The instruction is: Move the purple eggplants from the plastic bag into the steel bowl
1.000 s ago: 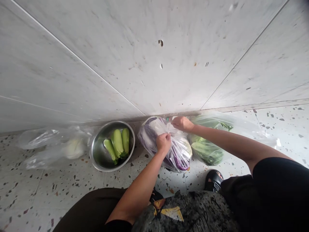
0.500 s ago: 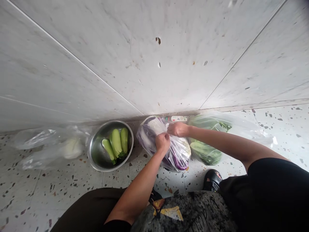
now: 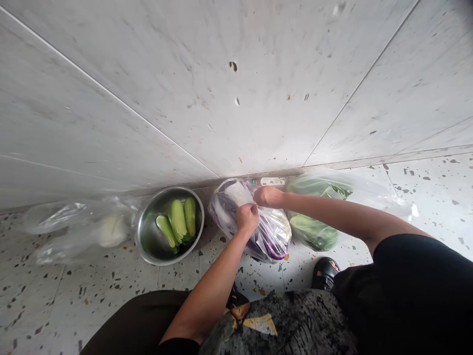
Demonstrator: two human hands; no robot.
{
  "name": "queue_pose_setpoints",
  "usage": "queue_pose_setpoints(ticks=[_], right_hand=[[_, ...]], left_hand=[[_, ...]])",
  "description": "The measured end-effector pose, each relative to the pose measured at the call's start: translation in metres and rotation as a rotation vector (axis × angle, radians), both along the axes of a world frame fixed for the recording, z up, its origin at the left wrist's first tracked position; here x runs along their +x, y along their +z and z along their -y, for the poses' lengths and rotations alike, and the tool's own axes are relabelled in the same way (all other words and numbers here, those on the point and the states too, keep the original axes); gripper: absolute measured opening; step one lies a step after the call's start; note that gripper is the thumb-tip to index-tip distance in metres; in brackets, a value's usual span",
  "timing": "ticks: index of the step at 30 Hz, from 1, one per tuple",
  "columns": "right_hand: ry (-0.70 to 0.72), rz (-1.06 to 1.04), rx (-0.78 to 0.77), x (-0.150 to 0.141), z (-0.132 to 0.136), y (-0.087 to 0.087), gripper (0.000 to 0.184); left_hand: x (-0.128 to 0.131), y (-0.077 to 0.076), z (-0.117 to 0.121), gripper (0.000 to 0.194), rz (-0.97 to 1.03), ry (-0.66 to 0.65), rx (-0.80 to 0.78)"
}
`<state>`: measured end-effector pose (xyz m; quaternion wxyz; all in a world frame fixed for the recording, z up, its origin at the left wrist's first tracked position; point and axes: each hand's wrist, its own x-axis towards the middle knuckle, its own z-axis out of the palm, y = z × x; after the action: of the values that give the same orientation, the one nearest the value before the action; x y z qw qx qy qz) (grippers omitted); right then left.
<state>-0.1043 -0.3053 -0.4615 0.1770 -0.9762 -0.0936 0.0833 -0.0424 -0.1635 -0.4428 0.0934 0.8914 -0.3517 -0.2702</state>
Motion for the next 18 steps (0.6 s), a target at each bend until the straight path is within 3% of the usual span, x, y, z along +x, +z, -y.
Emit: queue_pose_setpoints(ticks=[2, 8, 10, 13, 15, 18], right_hand=[[-0.072, -0.035, 0.046, 0.002, 0.003, -0.002, 0.020], [-0.532, -0.145, 0.190, 0.001, 0.026, -0.003, 0.020], [-0.478, -0.102, 0.232, -0.003, 0.030, -0.001, 0.018], [-0.197, -0.035, 0.270, -0.008, 0.023, 0.005, 0.015], [-0.050, -0.041, 0.171, -0.008, 0.015, 0.008, 0.020], [0.035, -0.058, 0.008, -0.006, 0.007, 0.010, 0.026]], left_hand=[[0.000, 0.000, 0.000, 0.030, 0.002, 0.000, 0.002], [0.000, -0.002, -0.001, 0.033, 0.022, 0.000, -0.021], [0.001, -0.003, -0.001, 0.033, 0.016, 0.015, -0.017], [0.000, -0.002, 0.000, 0.030, 0.000, 0.041, -0.011], [-0.001, -0.001, 0.001, 0.029, -0.010, 0.046, -0.005], [-0.001, 0.000, 0.002, 0.030, -0.012, 0.036, 0.012]])
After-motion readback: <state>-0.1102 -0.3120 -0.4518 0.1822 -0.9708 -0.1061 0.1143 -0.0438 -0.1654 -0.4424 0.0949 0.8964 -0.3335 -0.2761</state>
